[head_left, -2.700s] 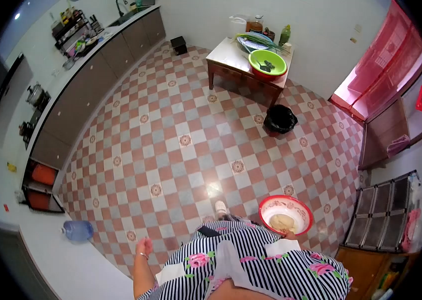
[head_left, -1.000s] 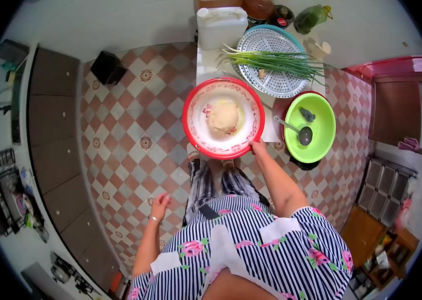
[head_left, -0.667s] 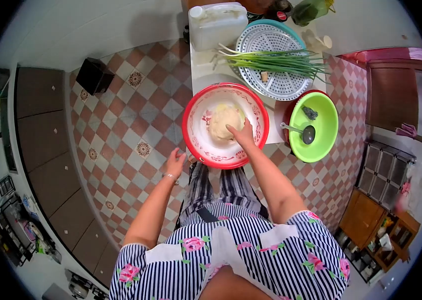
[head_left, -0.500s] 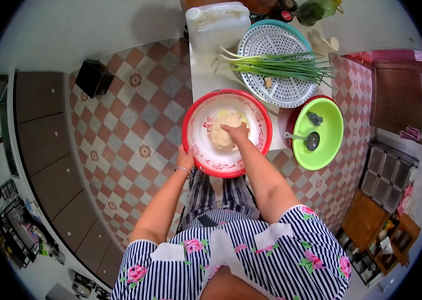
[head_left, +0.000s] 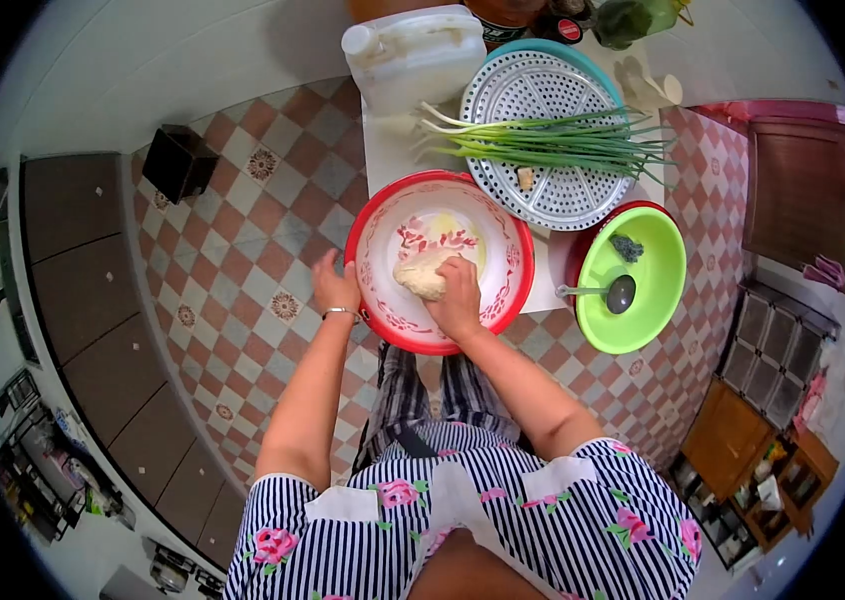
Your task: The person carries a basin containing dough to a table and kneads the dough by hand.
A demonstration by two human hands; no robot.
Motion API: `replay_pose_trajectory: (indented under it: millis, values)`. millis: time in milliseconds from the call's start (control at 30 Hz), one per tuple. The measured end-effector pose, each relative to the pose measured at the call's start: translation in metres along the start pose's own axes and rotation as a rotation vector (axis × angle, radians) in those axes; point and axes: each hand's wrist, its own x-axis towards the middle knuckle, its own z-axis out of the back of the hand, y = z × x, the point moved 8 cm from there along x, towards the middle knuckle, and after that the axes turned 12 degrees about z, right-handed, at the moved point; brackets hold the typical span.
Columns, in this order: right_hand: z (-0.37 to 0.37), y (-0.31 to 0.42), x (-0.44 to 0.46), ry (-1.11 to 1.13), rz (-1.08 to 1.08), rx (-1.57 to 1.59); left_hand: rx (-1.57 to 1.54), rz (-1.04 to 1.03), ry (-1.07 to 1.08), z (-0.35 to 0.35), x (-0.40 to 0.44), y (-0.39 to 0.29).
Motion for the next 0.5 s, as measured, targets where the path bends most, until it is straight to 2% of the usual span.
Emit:
replay_pose_trajectory:
  millis: [33, 100, 133, 200, 233, 300, 333, 367, 467, 500]
  values:
    - [0.007, -0.002, -0.002, -0.097, 0.085, -0.013, -0.090, -0.018, 0.041, -0.004, -0.004, -0.004]
    - [0.006, -0.013, -0.002, -0.070, 0.161, -0.036, -0.266, -0.050, 0.120, -0.010, -0.018, -0.017]
    - [0.006, -0.013, -0.003, -0.058, 0.196, -0.046, -0.279, 0.031, 0.245, -0.036, -0.024, -0.011]
    - [-0.004, -0.017, -0.011, 0.133, 0.179, 0.056, -0.308, 0.197, 0.493, -0.102, -0.041, 0.004]
    - [-0.011, -0.017, -0.018, 0.228, 0.170, 0.106, -0.265, 0.199, 0.466, -0.117, -0.045, 0.007]
    - [-0.017, -0.023, -0.032, 0.232, 0.075, 0.227, -0.187, 0.201, 0.409, -0.139, -0.048, 0.005]
    - [-0.022, -0.029, -0.040, 0.235, 0.023, 0.286, -0.187, 0.185, 0.466, -0.149, -0.047, 0.006]
    - [-0.014, -0.041, -0.039, 0.100, -0.038, 0.127, -0.186, 0.166, 0.519, -0.155, -0.041, 0.005]
    - [-0.015, -0.116, -0.043, -0.273, -0.529, 0.148, -0.191, 0.055, 0.594, -0.163, -0.027, -0.009]
    - [-0.036, -0.134, -0.051, -0.272, -0.828, 0.463, -0.191, 0.013, 0.608, -0.161, -0.028, -0.013]
